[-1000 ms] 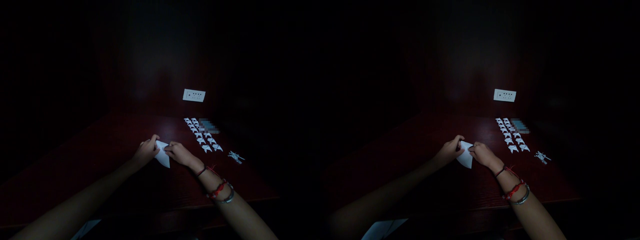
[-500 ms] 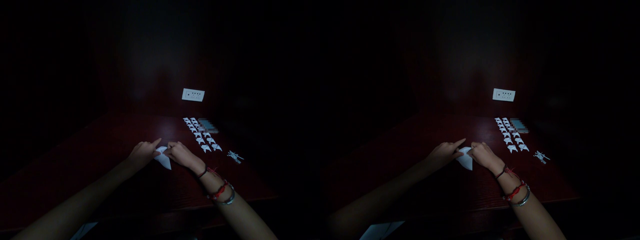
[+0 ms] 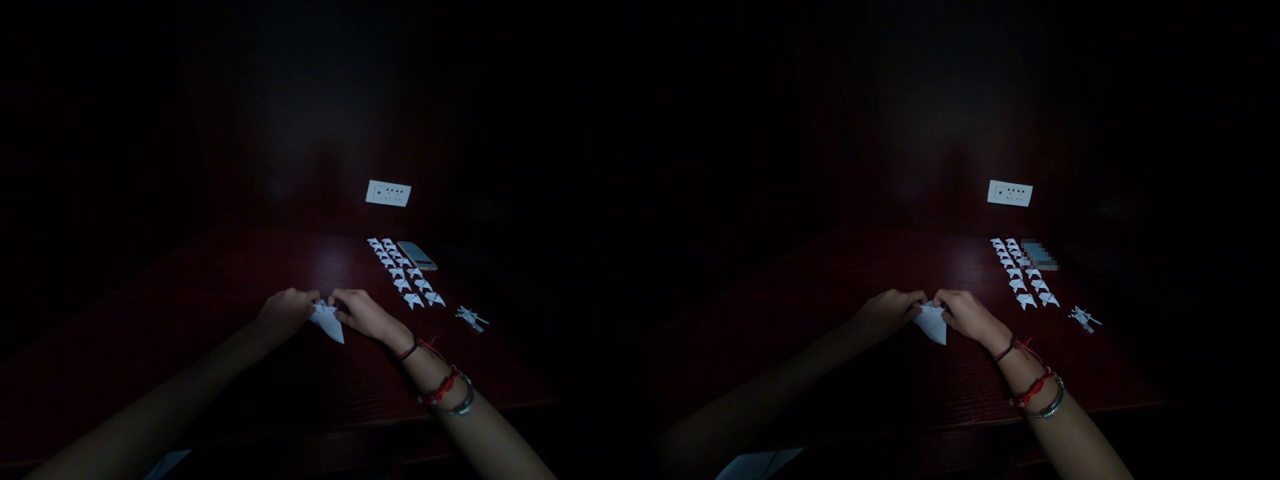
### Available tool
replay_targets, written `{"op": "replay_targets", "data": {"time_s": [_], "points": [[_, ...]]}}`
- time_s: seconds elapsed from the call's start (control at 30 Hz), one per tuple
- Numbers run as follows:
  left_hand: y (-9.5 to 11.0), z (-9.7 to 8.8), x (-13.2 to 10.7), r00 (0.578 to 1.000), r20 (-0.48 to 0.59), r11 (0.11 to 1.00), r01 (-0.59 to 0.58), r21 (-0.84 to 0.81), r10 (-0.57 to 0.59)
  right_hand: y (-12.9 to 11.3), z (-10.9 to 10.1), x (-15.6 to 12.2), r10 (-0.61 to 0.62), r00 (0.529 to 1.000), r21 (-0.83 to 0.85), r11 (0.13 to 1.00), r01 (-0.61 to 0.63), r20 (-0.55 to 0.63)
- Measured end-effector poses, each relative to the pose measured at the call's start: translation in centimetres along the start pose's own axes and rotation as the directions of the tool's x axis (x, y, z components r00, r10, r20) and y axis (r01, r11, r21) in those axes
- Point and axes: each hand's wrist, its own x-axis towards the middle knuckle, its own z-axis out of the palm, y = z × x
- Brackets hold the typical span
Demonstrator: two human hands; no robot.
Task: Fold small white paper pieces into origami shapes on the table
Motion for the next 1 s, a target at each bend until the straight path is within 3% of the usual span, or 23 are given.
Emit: {"op": "replay_targets", "data": {"time_s": [0.23,0.57,0.73,0.83,1.0], "points": [[-0.8,-0.6,0.0,0.99,-0.003,0.959,-0.138,-0.249,0.141,0.2,0.5,0.2,-0.037,0.999,-0.011,0.999,0.038,0.028],[-1.5,0.7,1.5,0.996,-0.054,0.931,-0.087,-0.354,0.072,0.2,0.9,0.5,0.019,1.0,0.017,1.0,-0.019,-0.021],[-1.3,0.6,1.3,0.998,-0.043,0.947,-0.059,-0.315,0.048,0.0,0.9,0.6,0.127,0.991,0.159,0.98,-0.121,-0.03],[-1.0,0.6,1.2,0.998,-0.031,0.94,-0.067,-0.335,0.061,0.1,1.2,0.7,0.248,0.969,0.306,0.924,-0.231,-0.015],[-0.3,0.4,1.1,0.974,-0.186,0.928,-0.185,-0.322,0.13,0.5,1.6,0.9,0.364,0.93,0.411,0.856,-0.313,-0.05]]}}
